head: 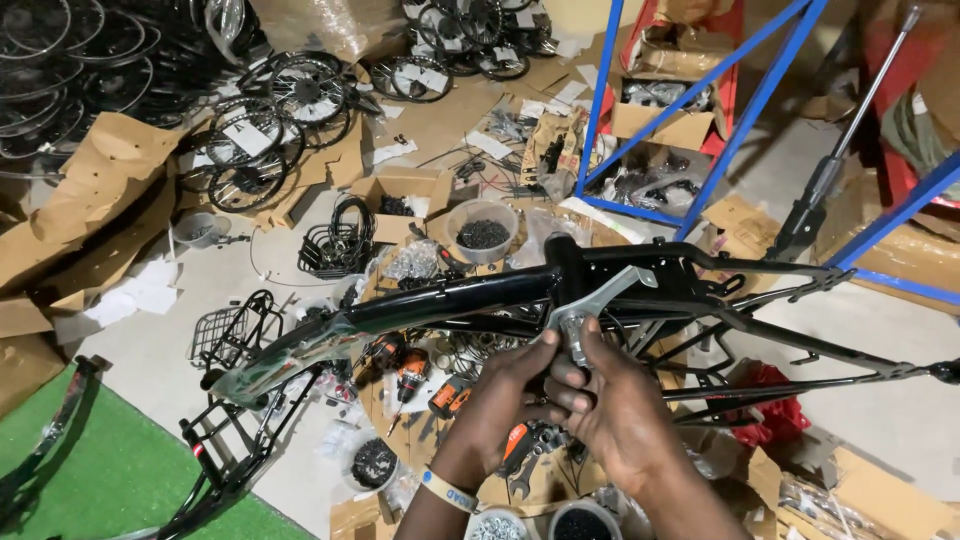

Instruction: Installing a rear fender onto a bicycle frame using an impact driver and a wrench.

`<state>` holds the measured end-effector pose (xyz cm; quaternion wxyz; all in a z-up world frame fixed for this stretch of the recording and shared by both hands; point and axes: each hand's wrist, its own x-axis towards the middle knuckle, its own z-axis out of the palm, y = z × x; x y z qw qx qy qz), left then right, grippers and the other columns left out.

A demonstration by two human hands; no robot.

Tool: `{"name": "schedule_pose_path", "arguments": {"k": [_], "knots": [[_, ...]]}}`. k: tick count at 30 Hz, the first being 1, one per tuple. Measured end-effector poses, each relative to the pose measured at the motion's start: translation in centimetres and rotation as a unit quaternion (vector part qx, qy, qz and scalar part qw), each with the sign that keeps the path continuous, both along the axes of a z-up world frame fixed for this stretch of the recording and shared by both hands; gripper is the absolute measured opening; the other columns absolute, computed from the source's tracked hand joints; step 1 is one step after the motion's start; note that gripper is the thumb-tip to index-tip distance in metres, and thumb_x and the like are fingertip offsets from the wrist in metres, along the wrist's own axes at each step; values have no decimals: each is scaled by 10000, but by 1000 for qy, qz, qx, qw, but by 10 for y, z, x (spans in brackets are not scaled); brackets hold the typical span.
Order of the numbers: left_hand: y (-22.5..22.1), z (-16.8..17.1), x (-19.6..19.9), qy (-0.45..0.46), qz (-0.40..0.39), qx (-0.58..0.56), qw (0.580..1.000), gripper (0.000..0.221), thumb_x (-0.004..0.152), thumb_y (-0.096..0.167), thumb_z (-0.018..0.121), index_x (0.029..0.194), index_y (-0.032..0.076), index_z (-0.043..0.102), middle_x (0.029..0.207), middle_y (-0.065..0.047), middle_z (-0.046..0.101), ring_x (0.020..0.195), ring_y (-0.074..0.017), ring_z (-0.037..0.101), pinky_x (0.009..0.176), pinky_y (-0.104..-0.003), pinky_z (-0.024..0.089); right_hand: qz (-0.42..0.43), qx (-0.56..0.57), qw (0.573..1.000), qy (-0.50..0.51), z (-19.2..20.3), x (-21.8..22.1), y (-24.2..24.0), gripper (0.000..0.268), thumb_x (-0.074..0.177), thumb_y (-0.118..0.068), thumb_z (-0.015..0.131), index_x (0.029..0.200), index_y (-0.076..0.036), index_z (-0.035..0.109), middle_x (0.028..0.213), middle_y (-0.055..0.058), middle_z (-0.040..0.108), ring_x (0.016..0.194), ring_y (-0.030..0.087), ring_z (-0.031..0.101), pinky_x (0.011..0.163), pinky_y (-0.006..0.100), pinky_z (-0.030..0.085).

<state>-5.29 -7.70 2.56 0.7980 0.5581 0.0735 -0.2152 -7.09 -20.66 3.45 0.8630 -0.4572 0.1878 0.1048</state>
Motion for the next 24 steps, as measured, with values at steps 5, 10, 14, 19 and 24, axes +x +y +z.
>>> {"name": "schedule_pose_path", "arguments": {"k": [5,10,14,19,24], "knots": [[-12,-21,15,114,-91,-207,967,294,994,352,648,976,59,651,679,-81,736,493,-225,710,337,-271,432,20,-46,999,-1,6,-1,1,382,1061,-472,501,958,-105,530,599,-9,381,438,140,335,402,349,343],[-23,-29,16,147,-51,-215,964,265,828,362,721,963,138,680,681,-22,607,498,-206,604,474,-341,459,25,-116,990,72,14,0,0,557,954,-608,485,1016,-70,616,811,129,545,543,222,435,416,355,354],[-20,-65,20,141,-94,-324,931,415,1056,385,627,747,111,662,613,-146,697,479,-323,702,296,-379,443,51,-26,998,28,-2,3,-6,571,922,-648,562,860,-80,565,561,-15,376,364,110,302,313,287,321],[-21,-14,16,186,-58,-218,956,344,920,400,726,755,154,551,493,12,425,313,-147,399,266,-282,244,8,59,998,-26,-9,1,4,461,967,-569,573,887,-116,599,531,-29,364,343,91,232,259,266,204],[-23,15,15,232,-51,-117,964,490,956,456,723,641,157,496,426,2,402,266,-156,381,231,-292,269,15,180,983,-33,-41,3,3,495,1003,-610,529,812,-155,571,493,-61,332,330,78,234,255,241,208]]}}
